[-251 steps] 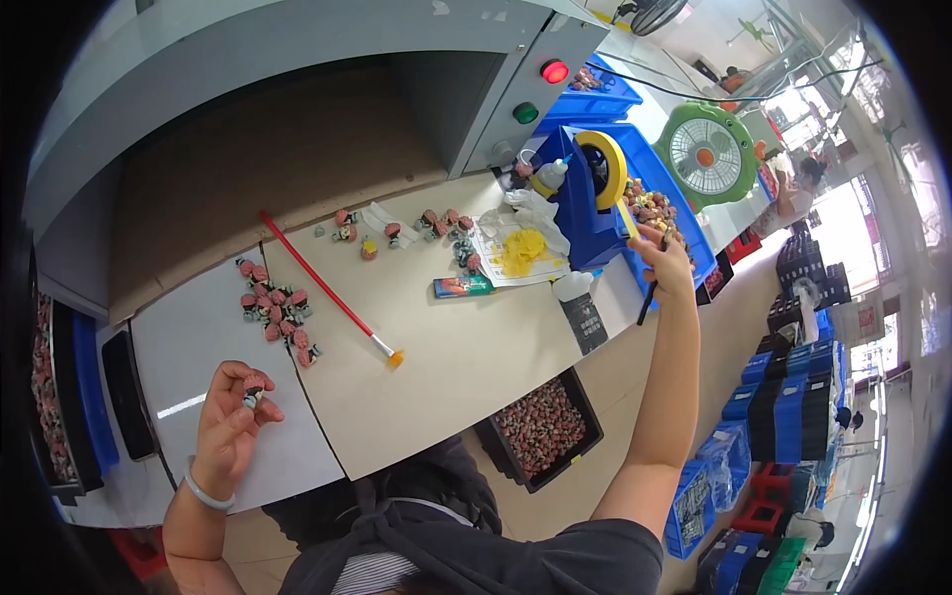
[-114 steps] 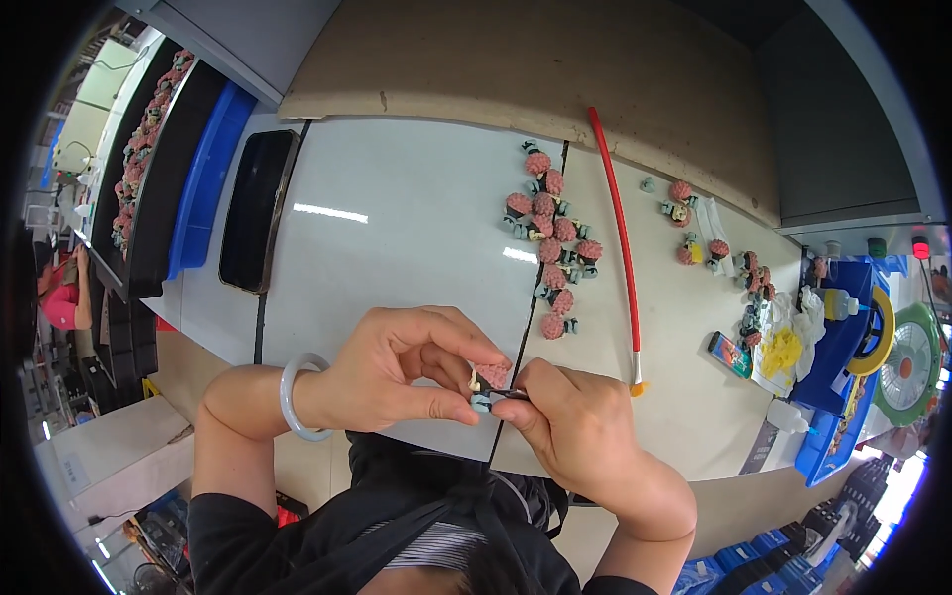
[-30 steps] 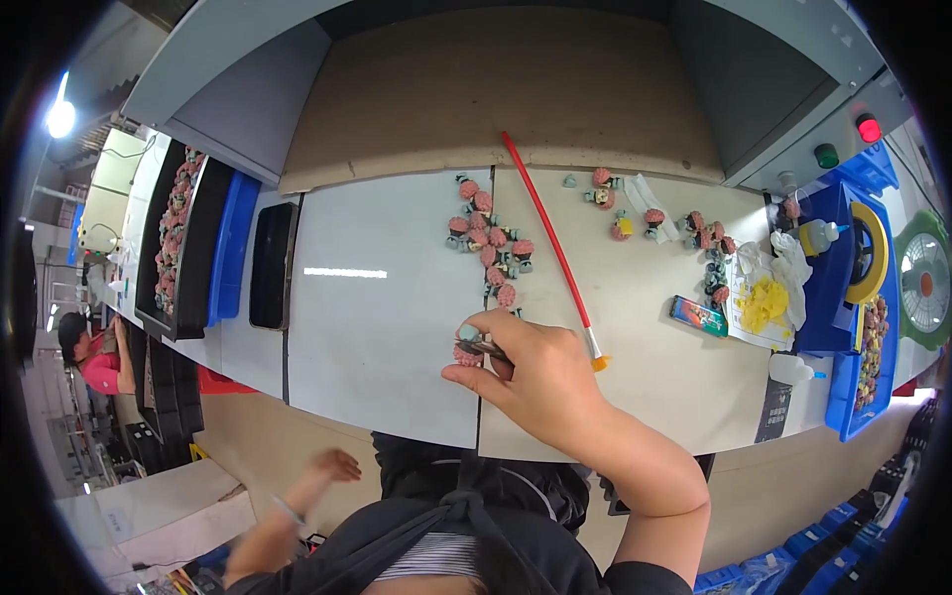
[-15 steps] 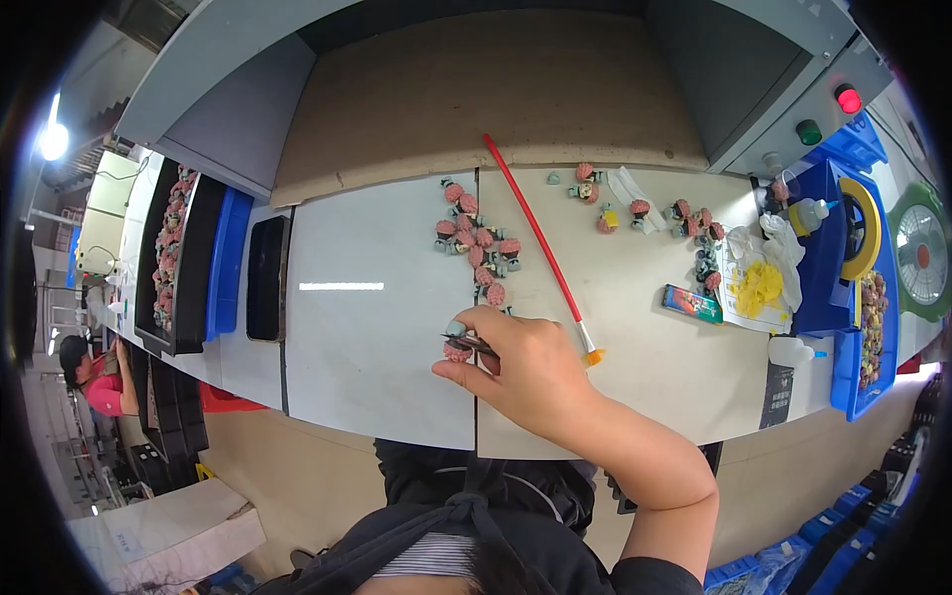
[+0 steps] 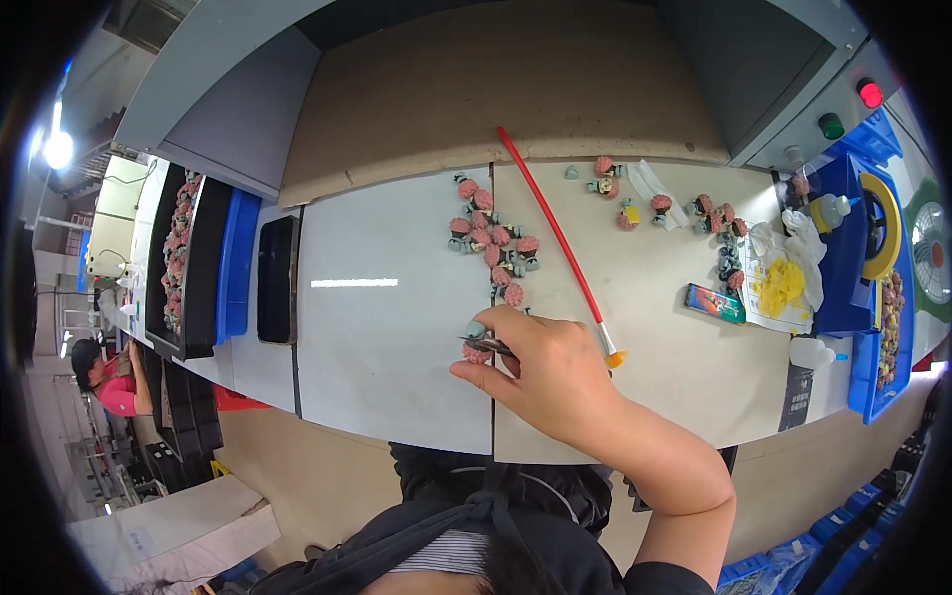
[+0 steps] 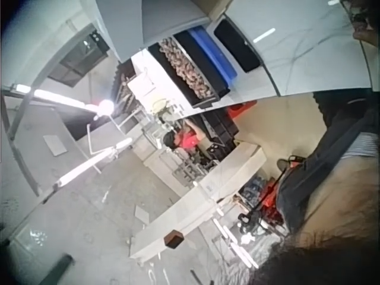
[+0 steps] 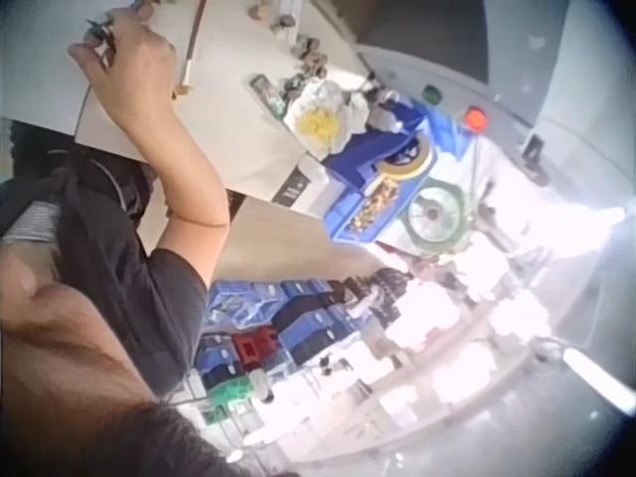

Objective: Assembling small toy figurines by attaching parts and cleaning them with a brush at a factory workbench.

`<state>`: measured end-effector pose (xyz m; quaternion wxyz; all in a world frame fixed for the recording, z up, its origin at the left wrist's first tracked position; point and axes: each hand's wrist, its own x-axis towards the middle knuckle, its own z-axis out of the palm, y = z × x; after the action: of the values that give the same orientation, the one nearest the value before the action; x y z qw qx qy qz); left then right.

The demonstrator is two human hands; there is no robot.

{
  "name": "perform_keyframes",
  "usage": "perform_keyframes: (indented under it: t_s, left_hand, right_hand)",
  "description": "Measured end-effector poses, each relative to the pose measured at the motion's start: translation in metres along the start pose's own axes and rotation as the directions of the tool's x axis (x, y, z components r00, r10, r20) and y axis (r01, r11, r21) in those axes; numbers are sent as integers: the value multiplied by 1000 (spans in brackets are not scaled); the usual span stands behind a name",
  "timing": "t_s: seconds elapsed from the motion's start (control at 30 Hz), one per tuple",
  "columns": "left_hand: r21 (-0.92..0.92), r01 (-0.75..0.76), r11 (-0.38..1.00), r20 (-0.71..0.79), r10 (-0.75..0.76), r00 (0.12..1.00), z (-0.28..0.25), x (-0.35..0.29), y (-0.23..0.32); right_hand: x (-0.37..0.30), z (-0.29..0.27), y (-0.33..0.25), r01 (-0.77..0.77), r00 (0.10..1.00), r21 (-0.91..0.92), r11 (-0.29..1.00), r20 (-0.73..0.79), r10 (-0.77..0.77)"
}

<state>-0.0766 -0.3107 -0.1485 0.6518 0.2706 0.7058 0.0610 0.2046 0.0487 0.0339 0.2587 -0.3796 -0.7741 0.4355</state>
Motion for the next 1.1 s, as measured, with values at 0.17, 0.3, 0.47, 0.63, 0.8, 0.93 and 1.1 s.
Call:
perform_keyframes:
  t_s: [0.17, 0.3, 0.47, 0.63, 0.8, 0.93, 1.1]
  left_hand:
    - [-33, -13, 999, 2, 13, 1000, -1, 15, -11]
    - [-64, -21, 998, 9, 21, 1000, 1, 24, -24]
    - [-123, -4, 992, 25, 7, 1000, 14, 28, -46]
    - [-187, 129, 974, 126, -106, 986, 52, -14, -97]
    - [-206, 184, 961, 201, -142, 969, 65, -24, -118]
    - [-223, 199, 954, 229, -147, 962, 69, -24, -128]
    - [-264, 199, 944, 231, -139, 963, 78, -16, -134]
  right_hand:
    - [1, 1, 3, 3, 1000, -7, 1000, -10, -3]
    - [3, 4, 1, -37, 999, 13, 999, 4, 37]
    - [1, 7, 6, -52, 998, 16, 999, 20, 51]
    - [6, 6, 4, -132, 991, 18, 991, 15, 132]
    - [4, 8, 6, -117, 993, -11, 993, 32, 117]
    - [4, 10, 6, -118, 993, 15, 993, 12, 118]
    - [2, 6, 6, -108, 994, -5, 994, 1, 108]
